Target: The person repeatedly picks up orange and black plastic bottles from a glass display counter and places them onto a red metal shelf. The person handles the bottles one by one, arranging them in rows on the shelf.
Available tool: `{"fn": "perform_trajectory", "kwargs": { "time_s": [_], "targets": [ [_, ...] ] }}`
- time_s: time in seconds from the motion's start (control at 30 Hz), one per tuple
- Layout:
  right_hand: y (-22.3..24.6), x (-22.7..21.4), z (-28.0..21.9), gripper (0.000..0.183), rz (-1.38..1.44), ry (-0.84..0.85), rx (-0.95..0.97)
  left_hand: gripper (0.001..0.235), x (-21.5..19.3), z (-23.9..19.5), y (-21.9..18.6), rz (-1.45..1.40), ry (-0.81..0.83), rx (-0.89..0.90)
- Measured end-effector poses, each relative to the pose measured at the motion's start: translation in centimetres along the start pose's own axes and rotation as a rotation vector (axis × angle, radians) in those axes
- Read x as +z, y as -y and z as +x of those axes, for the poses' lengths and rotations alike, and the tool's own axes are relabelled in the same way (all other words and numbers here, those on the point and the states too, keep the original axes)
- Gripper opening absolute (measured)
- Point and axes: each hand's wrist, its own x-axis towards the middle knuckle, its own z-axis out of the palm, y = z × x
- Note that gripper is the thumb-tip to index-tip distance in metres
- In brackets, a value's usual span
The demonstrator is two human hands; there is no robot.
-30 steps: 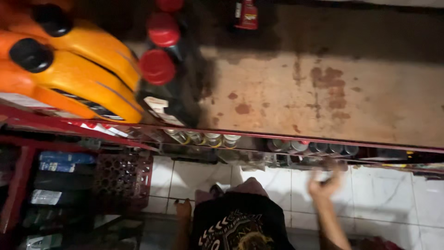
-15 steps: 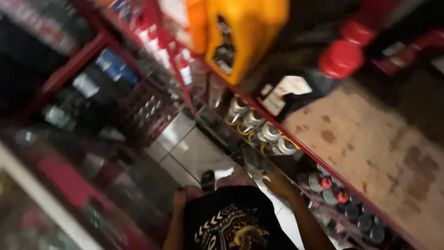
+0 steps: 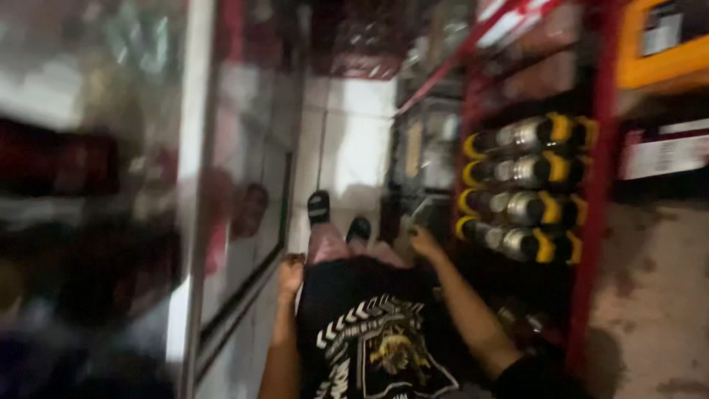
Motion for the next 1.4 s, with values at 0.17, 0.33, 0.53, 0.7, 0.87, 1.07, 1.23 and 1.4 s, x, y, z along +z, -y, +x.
{"fn": "perform_trajectory", "kwargs": {
  "time_s": [0.17,0.33,0.53,0.7,0.87,1.07,1.23,1.4],
  "targets": [
    [2.7,2.9,-4.0,0.033,-0.216,0.110,-0.127,0.049,0.2,-6.0,9.9,-0.098,-0.077,-0.114],
    [-0.5,6.0,-5.0,0.029,-0.383,0.152,-0.168,0.048,-0.5,-11.9,16.6,-0.019,-0.137,-0.162],
    [-9.1,8.6,-3.6,0.026,-0.150,0.164,0.054,0.047,-2.1,-17.9,22.1,-0.049,-0.183,-0.202],
    [-12.0,9.8,-3.6,0.022,-0.026,0.166,-0.045,0.049,-3.8,-20.2,25.1,0.010,-0.198,-0.197],
    [-12.0,9.6,-2.9,0.019,-0.008,0.159,-0.174,0.048,-3.4,-20.4,26.4,-0.144,-0.230,-0.294],
    [-10.2,8.1,-1.2,0.020,-0.090,-0.082,-0.442,0.046,-1.8,-19.2,26.1,-0.160,-0.203,-0.282],
    [-5.1,6.7,-1.3,0.023,-0.237,-0.637,-0.647,0.049,-0.8,-17.0,26.2,-0.141,-0.212,-0.288],
    [2.7,11.1,-4.1,0.021,-0.231,-0.340,-1.096,0.048,-0.1,-14.8,26.1,-0.113,-0.231,-0.324]
  ]
}}
